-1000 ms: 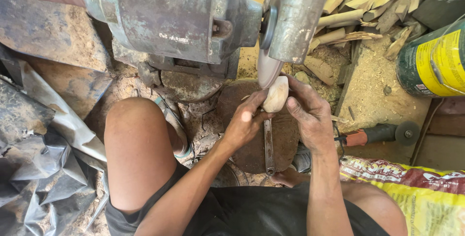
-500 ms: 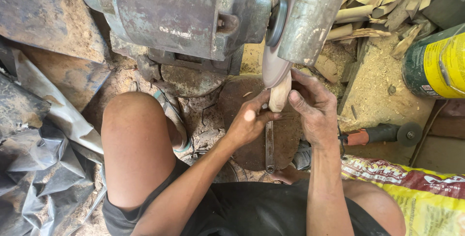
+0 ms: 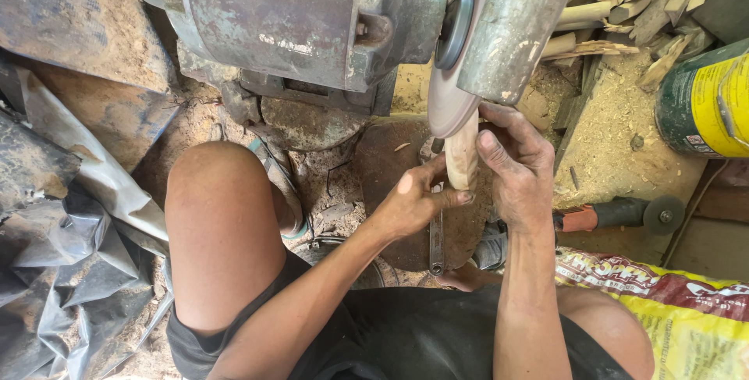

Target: The person holds a curved wooden piece against a rotating grinding wheel, shaping and smoothing its surface. They repeatedly rotate the piece to grind different sides and edges.

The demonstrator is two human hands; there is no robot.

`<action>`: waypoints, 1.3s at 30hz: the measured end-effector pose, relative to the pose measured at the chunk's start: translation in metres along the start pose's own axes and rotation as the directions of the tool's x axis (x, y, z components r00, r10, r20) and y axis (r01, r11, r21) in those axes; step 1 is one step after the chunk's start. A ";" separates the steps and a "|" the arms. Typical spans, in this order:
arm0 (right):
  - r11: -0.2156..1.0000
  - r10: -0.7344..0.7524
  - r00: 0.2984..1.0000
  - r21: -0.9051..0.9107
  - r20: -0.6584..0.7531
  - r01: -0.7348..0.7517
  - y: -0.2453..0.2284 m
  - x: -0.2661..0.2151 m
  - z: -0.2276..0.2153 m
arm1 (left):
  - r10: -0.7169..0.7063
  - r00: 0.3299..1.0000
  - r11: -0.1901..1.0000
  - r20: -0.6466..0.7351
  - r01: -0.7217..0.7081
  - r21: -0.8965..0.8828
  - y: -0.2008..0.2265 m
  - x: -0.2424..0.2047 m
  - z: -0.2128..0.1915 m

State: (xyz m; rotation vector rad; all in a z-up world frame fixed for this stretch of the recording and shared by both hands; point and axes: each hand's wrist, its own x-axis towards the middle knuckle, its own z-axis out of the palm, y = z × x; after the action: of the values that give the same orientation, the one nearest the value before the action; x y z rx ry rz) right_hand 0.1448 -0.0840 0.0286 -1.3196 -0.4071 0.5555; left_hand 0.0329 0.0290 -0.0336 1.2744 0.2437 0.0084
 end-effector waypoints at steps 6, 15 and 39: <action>0.999 -0.019 1.000 -0.043 0.002 0.019 -0.001 0.003 0.001 | -0.064 0.993 0.964 0.099 0.087 -0.252 0.003 -0.003 -0.001; 0.996 0.083 0.995 -0.026 -0.063 -0.085 -0.002 0.009 0.008 | -0.175 0.964 0.928 0.198 0.229 -0.295 0.031 -0.002 -0.015; 0.929 0.325 0.921 0.109 0.214 -0.353 -0.044 -0.035 0.000 | -0.143 0.986 0.961 0.085 0.159 -0.225 0.057 -0.064 0.023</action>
State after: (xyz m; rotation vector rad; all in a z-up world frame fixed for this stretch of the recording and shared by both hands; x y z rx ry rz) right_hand 0.1231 -0.1116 0.0731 -1.2051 -0.2889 0.9931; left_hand -0.0182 0.0150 0.0381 1.0192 0.2727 -0.1342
